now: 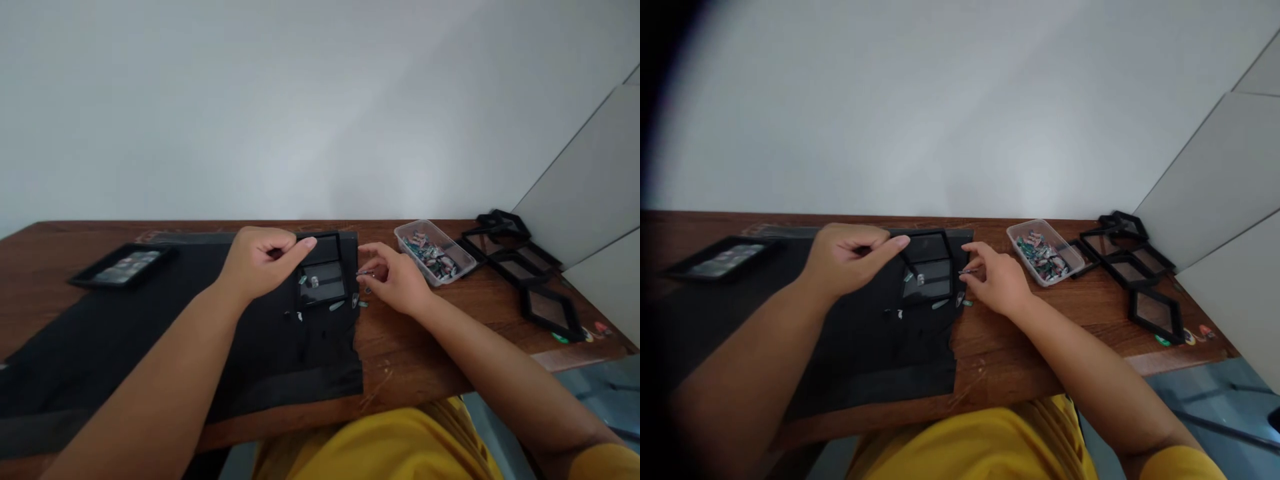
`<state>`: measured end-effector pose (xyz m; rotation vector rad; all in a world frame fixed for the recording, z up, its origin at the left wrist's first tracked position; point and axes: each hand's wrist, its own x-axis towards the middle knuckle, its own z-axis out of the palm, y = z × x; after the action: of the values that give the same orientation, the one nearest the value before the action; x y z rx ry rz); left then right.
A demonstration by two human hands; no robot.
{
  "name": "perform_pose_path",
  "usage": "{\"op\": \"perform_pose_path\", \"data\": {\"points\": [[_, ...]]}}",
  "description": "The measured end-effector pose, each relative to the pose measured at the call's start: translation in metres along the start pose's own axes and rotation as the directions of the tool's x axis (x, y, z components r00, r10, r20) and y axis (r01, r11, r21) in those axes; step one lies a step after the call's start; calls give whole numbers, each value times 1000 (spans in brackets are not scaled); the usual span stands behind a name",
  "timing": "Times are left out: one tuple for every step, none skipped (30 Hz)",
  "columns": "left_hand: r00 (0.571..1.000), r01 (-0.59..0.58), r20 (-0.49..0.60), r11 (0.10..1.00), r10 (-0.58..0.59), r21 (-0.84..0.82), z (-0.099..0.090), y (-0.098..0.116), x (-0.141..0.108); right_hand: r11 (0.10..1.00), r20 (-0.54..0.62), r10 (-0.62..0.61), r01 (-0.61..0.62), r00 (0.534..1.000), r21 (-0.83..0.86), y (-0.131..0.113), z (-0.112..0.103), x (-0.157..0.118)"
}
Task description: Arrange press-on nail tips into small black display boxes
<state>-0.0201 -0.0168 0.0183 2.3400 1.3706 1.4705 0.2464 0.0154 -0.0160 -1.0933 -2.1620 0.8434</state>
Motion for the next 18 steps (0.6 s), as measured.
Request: {"op": "perform_pose_path", "data": {"points": [[1000, 5, 10, 999, -5, 36, -3, -3, -3, 1000, -2, -2, 2, 1000, 4, 1, 0, 0], [1000, 17, 25, 998, -18, 61, -5, -6, -6, 1000, -3, -6, 6, 1000, 7, 1, 0, 0], [998, 36, 43, 996, -40, 76, -8, -9, -8, 1000, -2, -11, 11, 1000, 10, 2, 1, 0], [996, 63, 62, 995, -68, 83, -9, -12, -9, 1000, -2, -17, 17, 1000, 12, 3, 1, 0], [992, 94, 79, 992, -101, 82, -11, -14, -10, 1000, -1, -25, 25, 1000, 13, 4, 2, -1], [987, 128, 91, 989, -134, 76, -12, -16, -10, 999, 0, -35, 35, 999, 13, 5, 2, -1], [981, 160, 99, 985, -166, 67, -13, -18, -11, 999, 0, -47, 47, 999, 13, 6, 3, -1], [975, 191, 103, 980, -196, 57, -14, -19, -11, 998, -1, -59, 59, 998, 13, 7, 3, -1], [970, 219, 100, 975, -223, 49, -15, -21, -11, 998, -1, -69, 69, 998, 13, 8, 4, -1], [965, 244, 86, 969, -247, 42, -17, -22, -12, 997, -1, -76, 76, 997, 14, 8, 4, -1], [961, 266, 65, 963, -268, 38, -18, -24, -12, 997, -1, -80, 80, 997, 14, 8, 4, 0], [957, 285, 38, 958, -286, 37, -20, -26, -13, 997, 0, -82, 82, 997, 14, 9, 5, 0], [954, 301, 3, 953, -301, 37, -23, -28, -13, 997, 2, -82, 82, 997, 15, 9, 5, 0], [950, 311, -36, 950, -310, 38, -26, -30, -14, 996, 3, -82, 82, 997, 16, 9, 5, 0], [947, 314, -81, 948, -310, 40, -30, -33, -14, 996, 4, -83, 83, 997, 17, 9, 5, 0], [943, 311, -137, 950, -304, 38, -33, -35, -15, 996, 5, -83, 83, 997, 17, 9, 6, 0], [935, 304, -201, 952, -292, 32, -37, -38, -15, 996, 4, -82, 82, 997, 17, 9, 6, 0], [924, 296, -262, 955, -280, 22, -40, -41, -16, 997, 3, -80, 80, 997, 19, 10, 6, 0]]}}
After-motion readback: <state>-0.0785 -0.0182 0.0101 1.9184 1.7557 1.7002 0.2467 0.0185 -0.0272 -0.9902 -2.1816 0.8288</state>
